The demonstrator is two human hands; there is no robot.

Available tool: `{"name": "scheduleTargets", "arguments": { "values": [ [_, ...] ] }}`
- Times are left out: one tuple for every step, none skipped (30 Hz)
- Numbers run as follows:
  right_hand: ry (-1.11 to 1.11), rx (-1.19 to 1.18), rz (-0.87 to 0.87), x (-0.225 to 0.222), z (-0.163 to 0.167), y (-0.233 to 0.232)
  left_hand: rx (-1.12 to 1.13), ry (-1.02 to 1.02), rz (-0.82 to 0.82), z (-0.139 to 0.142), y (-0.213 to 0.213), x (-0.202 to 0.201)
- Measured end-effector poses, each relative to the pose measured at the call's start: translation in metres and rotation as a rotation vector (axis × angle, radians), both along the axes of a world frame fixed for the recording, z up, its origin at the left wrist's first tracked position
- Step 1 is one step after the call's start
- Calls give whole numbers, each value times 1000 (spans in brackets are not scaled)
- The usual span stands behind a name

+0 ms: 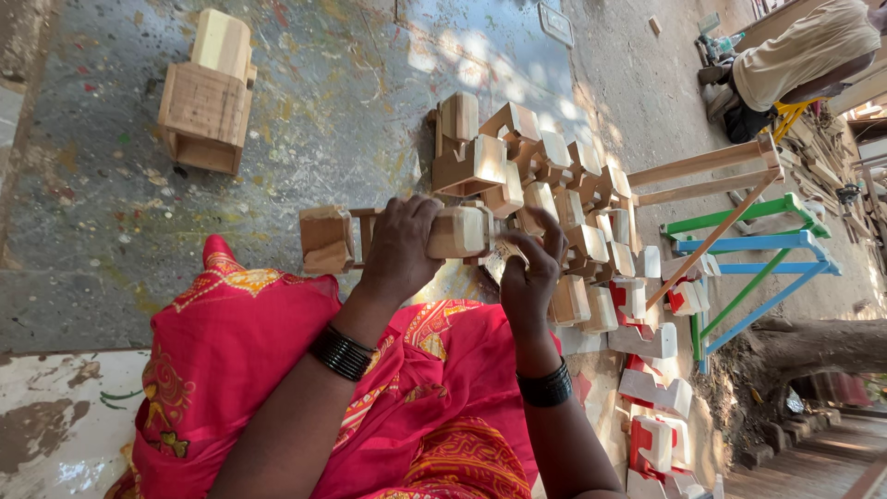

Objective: The person sits on the floor of a toy workshop among many small wooden toy parts. They pick up wooden pieces, apply a white paste from a small tin onto the parts by hand, press pieces together to assemble small wooden toy bodies, and set the finished assemblies with the other completed toys.

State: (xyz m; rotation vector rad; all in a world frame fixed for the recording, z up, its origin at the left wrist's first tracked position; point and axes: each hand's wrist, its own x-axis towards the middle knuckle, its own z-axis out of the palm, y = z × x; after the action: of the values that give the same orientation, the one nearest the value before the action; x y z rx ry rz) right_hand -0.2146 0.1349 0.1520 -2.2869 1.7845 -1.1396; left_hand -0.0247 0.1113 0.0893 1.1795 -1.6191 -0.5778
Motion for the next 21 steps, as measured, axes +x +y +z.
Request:
{"name": "scheduleTargets", "arguments": {
  "values": [
    [-12,23,-28,1,0,1,-11,-4,4,-1,-1,0],
    [89,-36,-13,2,1,1,-24,-7,8,-1,-1,1],
    [190,-94,1,3,2,2,-20,-14,-1,-2,0,0],
    [291,-155,19,3,2,2,-18,-23,-7,-3,-1,0],
    [342,-202,-3,3,1,2,-20,-30,-7,-3,-2,1],
    [394,-249,-22,3,1,3,-19,-34,-7,-4,-3,1],
    [446,-291,-44,2,0,3,-12,-38,-10,-4,-4,1],
    [539,-292,-34,0,-1,3,-2,-43,-19,-5,-2,2],
    [631,-294,-26,-3,-2,3,-10,-51,-8,-5,-1,2],
    [720,-300,-18,-5,-3,3,-22,-60,3,-6,-1,2],
    [740,-349,33,-7,-3,3,-36,-71,14,-6,-1,3],
    [758,-400,84,-9,-3,1,-42,-92,24,-6,-1,3],
    [775,-450,135,-11,-2,0,-48,-113,33,-6,-1,4],
    [737,-427,147,-13,-1,-1,-53,-134,36,-6,0,3],
    [697,-405,158,-14,2,-3,-50,-137,30,-5,0,3],
    [656,-381,169,-13,3,-4,-44,-142,24,-5,0,3],
    [728,-366,131,-12,6,-5,-35,-146,15,-5,1,3],
    [798,-352,95,-12,9,-5,-57,-140,16,-5,1,3],
    [866,-334,61,-11,11,-5,-77,-135,17,-6,1,4],
    [876,-324,81,-9,11,-5,-95,-133,15,-7,2,4],
    [886,-315,102,-9,10,-4,-72,-134,14,-8,3,5]
  ]
}}
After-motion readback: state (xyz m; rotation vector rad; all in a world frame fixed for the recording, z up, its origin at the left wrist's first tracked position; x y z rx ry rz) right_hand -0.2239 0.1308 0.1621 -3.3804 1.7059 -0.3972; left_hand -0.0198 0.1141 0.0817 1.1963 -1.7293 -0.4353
